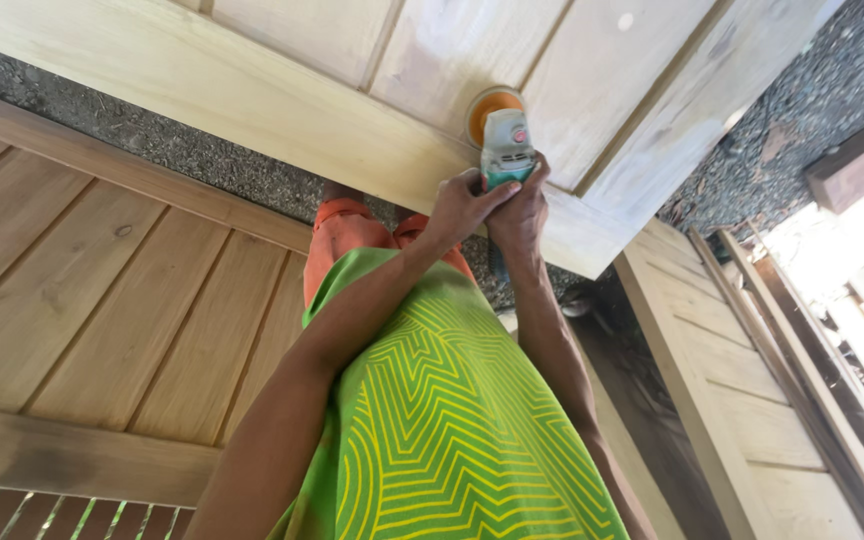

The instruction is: The person uses an electric orbital sander to smooth the surface of a large wooden door or panel. The person moves the sander systematically across the wood, occasionally using their left hand to steady the panel or wipe away dust.

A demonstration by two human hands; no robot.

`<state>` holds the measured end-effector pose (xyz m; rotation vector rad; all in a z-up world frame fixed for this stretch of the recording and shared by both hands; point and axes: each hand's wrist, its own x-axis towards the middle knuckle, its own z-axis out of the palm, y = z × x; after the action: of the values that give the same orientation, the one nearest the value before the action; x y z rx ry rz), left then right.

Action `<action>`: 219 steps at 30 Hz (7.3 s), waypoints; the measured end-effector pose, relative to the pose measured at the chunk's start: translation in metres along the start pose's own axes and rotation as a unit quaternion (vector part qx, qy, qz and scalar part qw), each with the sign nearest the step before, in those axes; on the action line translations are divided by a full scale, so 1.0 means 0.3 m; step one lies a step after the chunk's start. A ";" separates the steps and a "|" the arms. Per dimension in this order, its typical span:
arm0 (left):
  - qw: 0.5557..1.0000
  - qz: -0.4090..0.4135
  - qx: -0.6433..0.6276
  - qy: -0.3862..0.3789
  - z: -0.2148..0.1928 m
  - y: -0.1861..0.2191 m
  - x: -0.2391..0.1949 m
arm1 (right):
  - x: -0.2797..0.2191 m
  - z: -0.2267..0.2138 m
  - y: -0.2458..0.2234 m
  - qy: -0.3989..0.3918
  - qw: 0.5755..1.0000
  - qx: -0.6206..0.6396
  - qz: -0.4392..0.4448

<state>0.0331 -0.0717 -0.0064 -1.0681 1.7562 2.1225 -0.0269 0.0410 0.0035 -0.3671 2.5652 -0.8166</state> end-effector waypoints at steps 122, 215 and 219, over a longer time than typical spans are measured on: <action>0.989 0.045 -0.099 0.099 -0.084 0.059 0.103 | 0.236 0.009 -0.160 -0.088 0.991 -0.041 -0.095; 1.000 0.009 -0.005 -0.026 0.124 -0.034 -0.012 | 0.013 -0.090 0.089 -0.039 0.998 -0.048 -0.002; 1.000 0.007 -0.008 -0.010 0.042 -0.025 0.001 | 0.037 -0.035 0.010 -0.034 0.998 -0.047 -0.039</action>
<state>0.0318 -0.0581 -0.0118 -1.0368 1.7469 2.1516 -0.0420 0.0443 0.0060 -0.5177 2.5454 -0.7007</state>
